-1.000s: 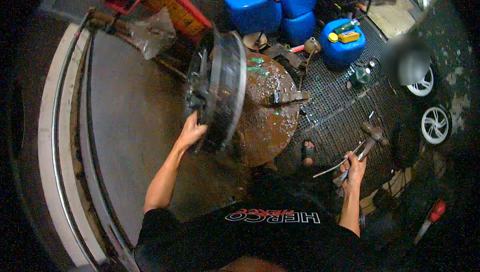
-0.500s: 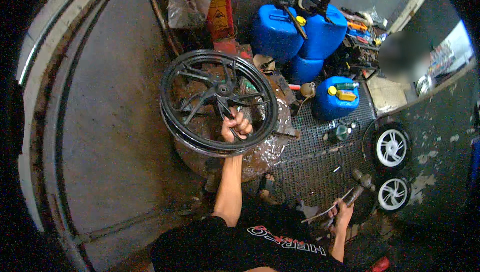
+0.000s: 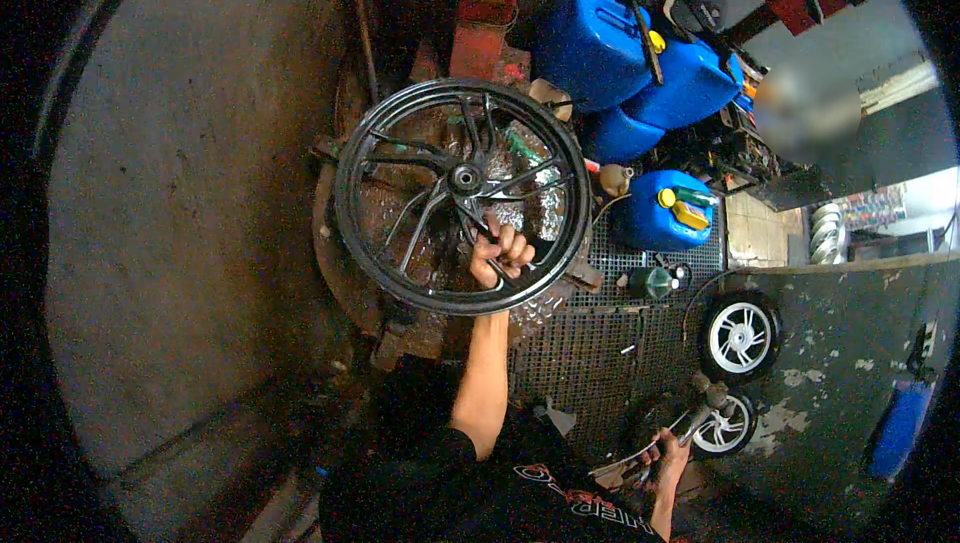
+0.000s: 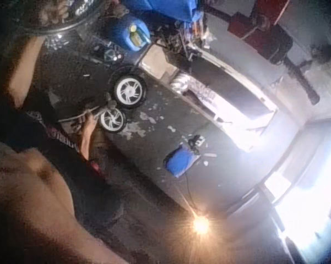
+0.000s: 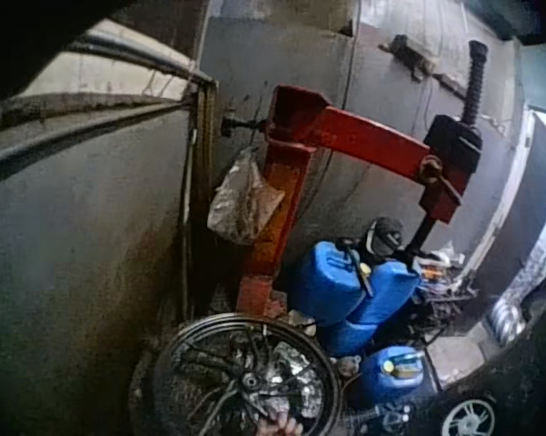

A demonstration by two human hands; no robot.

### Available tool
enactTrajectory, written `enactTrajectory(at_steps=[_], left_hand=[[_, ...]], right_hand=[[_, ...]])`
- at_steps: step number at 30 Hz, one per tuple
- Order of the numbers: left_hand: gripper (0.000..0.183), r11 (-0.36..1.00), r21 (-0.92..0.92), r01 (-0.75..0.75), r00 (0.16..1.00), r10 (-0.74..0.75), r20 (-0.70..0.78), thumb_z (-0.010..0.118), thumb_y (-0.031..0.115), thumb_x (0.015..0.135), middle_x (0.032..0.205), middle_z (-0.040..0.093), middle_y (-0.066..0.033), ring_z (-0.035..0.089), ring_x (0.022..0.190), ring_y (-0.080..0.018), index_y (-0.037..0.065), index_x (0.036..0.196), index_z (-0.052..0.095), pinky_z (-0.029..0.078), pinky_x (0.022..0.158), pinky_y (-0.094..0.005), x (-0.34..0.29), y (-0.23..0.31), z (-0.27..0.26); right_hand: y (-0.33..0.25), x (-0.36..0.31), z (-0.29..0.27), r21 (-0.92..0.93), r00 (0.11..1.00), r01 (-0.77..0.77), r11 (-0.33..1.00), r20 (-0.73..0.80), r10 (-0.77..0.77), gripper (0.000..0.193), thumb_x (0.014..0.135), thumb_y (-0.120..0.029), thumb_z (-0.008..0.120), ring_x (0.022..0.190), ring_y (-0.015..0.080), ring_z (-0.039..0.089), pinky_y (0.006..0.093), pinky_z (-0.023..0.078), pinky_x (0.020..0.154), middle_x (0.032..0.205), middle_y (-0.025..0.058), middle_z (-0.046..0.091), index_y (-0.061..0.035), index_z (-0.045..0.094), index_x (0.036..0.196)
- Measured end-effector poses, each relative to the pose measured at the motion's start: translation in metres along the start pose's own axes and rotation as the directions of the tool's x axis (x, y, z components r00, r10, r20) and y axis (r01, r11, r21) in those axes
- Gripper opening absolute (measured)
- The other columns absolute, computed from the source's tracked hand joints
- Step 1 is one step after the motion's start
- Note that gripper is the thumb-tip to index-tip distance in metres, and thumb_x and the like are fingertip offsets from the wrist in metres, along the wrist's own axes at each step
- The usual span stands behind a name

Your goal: The person uses a hammer and a metal punch to drive a component out of the center of a motorcycle wheel rim. The rim is supported on a tire changing machine while the person strikes the punch repeatedly to displace the part.

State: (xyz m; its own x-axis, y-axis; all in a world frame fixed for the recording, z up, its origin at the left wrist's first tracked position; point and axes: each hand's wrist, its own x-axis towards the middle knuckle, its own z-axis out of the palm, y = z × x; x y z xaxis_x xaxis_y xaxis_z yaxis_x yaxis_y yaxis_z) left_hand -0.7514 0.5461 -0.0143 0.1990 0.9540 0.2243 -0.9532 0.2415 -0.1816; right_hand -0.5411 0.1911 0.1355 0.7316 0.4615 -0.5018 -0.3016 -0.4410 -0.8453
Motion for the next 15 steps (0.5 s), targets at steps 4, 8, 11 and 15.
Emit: enactTrajectory(at_steps=[4, 8, 11, 15], left_hand=[[0.019, 1.0, -0.022, 0.015, 0.994, -0.013, 0.111, 0.051, 0.007, 0.074, 0.061, 0.029, 0.0001, 0.028, 0.052, -0.0118, 0.009, 0.09, 0.041, 0.029, 0.051, -0.0284, -0.01, -0.002, -0.026], [0.019, 0.999, -0.012, 0.038, 0.998, -0.039, -0.039, 0.05, 0.007, 0.074, 0.061, 0.026, 0.0009, 0.025, 0.053, -0.0114, 0.01, 0.089, 0.04, 0.028, 0.052, -0.0282, -0.015, 0.005, -0.016], [0.019, 0.996, 0.009, 0.086, 0.996, -0.085, -0.032, 0.052, 0.008, 0.076, 0.06, 0.027, 0.002, 0.027, 0.052, -0.0103, 0.009, 0.092, 0.042, 0.028, 0.05, -0.027, -0.01, 0.027, -0.019], [0.033, 0.994, -0.033, 0.104, 0.984, -0.098, 0.146, 0.063, 0.023, 0.082, 0.065, 0.034, 0.0021, 0.034, 0.058, -0.0099, 0.011, 0.108, 0.047, 0.032, 0.059, -0.0258, -0.018, 0.035, -0.062]], right_hand=[[-0.005, 0.013, -0.002, -0.003, 0.998, -0.064, 0.998, 0.028, 0.064, 0.013, 0.083, -0.013, 0.054, 0.039, 0.01, 0.037, 0.0241, 0.032, 0.032, 0.066, 0.0053, 0.049, -0.0036, 0.046, 0.088], [-0.017, 0.019, -0.012, -0.061, 0.997, -0.062, 0.996, 0.047, 0.065, 0.021, 0.086, -0.011, 0.055, 0.04, 0.0128, 0.04, 0.0286, 0.037, 0.034, 0.069, 0.008, 0.052, -0.0066, 0.04, 0.1], [-0.019, 0.016, -0.01, -0.105, 0.999, -0.041, 0.994, -0.013, 0.04, 0.02, 0.085, -0.011, 0.055, 0.04, 0.0129, 0.041, 0.0285, 0.036, 0.034, 0.069, 0.0082, 0.053, -0.0063, 0.041, 0.099], [-0.02, 0.018, -0.008, -0.13, 0.996, 0.026, 0.991, 0.088, -0.015, 0.022, 0.086, -0.018, 0.055, 0.042, 0.012, 0.04, 0.0265, 0.037, 0.035, 0.072, 0.0075, 0.052, -0.005, 0.041, 0.099]])
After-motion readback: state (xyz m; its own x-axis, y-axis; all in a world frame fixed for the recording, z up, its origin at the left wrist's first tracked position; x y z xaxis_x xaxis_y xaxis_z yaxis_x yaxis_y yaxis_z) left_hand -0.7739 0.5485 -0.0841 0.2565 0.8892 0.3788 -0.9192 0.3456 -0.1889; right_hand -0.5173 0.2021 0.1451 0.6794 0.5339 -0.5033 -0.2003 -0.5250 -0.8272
